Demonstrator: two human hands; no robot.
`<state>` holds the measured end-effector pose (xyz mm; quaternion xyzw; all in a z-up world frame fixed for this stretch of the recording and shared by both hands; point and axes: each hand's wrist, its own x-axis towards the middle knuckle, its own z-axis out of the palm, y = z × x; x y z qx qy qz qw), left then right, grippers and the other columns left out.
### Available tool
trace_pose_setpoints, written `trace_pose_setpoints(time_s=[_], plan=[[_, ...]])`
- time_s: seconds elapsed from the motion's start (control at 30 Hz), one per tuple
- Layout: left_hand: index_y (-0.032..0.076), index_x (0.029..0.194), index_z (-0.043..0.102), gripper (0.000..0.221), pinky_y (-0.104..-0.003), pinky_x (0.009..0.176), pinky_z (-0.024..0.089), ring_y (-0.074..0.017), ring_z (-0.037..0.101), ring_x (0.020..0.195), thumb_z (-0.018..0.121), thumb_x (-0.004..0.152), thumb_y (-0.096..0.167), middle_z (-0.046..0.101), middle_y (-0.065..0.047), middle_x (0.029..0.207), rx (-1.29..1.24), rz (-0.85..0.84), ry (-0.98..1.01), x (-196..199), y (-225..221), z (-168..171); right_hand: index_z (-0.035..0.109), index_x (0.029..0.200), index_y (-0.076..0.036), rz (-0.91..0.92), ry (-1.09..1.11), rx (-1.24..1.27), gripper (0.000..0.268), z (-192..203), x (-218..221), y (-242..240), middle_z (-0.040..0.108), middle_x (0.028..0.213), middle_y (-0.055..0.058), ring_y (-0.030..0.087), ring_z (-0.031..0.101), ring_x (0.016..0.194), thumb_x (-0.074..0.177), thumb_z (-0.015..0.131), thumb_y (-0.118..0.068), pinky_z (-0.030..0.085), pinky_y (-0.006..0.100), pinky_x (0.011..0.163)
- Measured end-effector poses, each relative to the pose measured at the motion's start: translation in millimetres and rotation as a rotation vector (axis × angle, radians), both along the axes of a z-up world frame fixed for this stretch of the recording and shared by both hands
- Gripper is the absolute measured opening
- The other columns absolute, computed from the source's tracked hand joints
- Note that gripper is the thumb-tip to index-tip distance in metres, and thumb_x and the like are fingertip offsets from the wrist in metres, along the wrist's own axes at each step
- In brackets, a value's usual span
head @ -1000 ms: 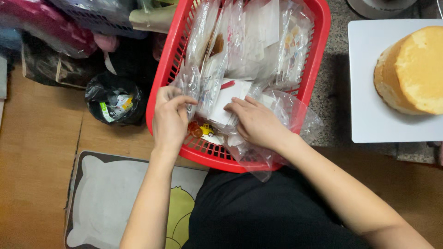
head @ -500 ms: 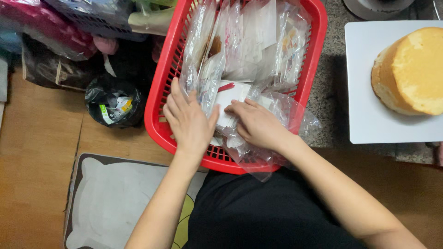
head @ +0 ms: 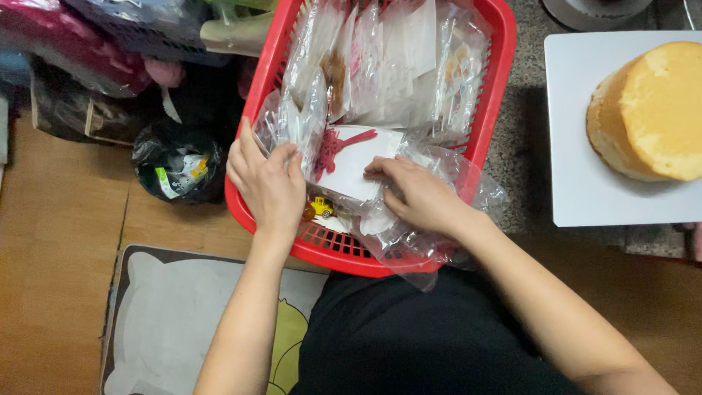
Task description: The person selects plastic toys and character toppers from a basket, places them near a sponge cake on a white board, and prepares a plastic piping bag by cutting the tip with scissors.
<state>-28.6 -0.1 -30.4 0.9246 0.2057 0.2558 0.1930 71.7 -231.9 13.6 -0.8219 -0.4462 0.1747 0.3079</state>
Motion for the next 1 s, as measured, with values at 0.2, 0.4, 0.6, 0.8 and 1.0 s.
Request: trace_pose_setpoints(time_s=[0.2,0.4,0.6,0.8,1.0], plan=[[0.012,0.101,0.079,0.017,-0.054,0.117,0.028,-0.0426,0.039,0.137,0.08,0.085,0.015,0.036,-0.024,0.161,-0.047,-0.024,0.021,0,2,9,0.058,0.128,-0.004,-0.05,-0.011,0.036,0.043,-3,-3,-4,0.066,0.125,0.019,0.037,0.062,0.119,0.086,0.067,-0.008,0.049,0.044,0.101],[0.031,0.136,0.07,0.052,-0.069,0.121,0.013,-0.0367,0.03,0.15,0.071,0.089,0.009,0.04,-0.015,0.16,0.377,-0.131,0.016,-8,-48,14,0.044,0.145,-0.001,-0.198,0.011,0.229,0.062,-15,-8,-4,0.063,0.139,0.017,0.034,0.063,0.129,0.09,0.072,-0.01,0.051,0.04,0.107],[0.02,0.136,0.069,0.041,-0.064,0.121,0.005,-0.0303,0.037,0.148,0.068,0.095,0.022,0.064,0.002,0.135,0.223,-0.44,0.095,4,-54,5,0.023,0.157,0.001,-0.17,0.009,0.251,0.08,-19,-6,-5,0.06,0.143,0.021,0.037,0.061,0.126,0.092,0.068,-0.008,0.051,0.043,0.103],[0.027,0.108,0.078,0.029,-0.063,0.121,0.005,-0.0318,0.042,0.142,0.066,0.09,0.01,0.068,0.009,0.125,0.295,-0.271,0.161,4,11,18,0.043,0.148,-0.004,-0.188,-0.022,0.114,0.062,-18,-5,-14,0.071,0.127,0.016,0.034,0.069,0.118,0.092,0.068,-0.01,0.054,0.041,0.099],[0.017,0.116,0.075,0.025,-0.064,0.12,0.007,-0.0348,0.04,0.139,0.07,0.092,0.022,0.067,0.002,0.126,0.253,-0.358,0.136,7,-3,26,0.039,0.149,-0.002,-0.203,-0.106,0.212,0.069,-15,-9,-12,0.063,0.138,0.023,0.038,0.06,0.129,0.089,0.073,-0.006,0.051,0.041,0.104]])
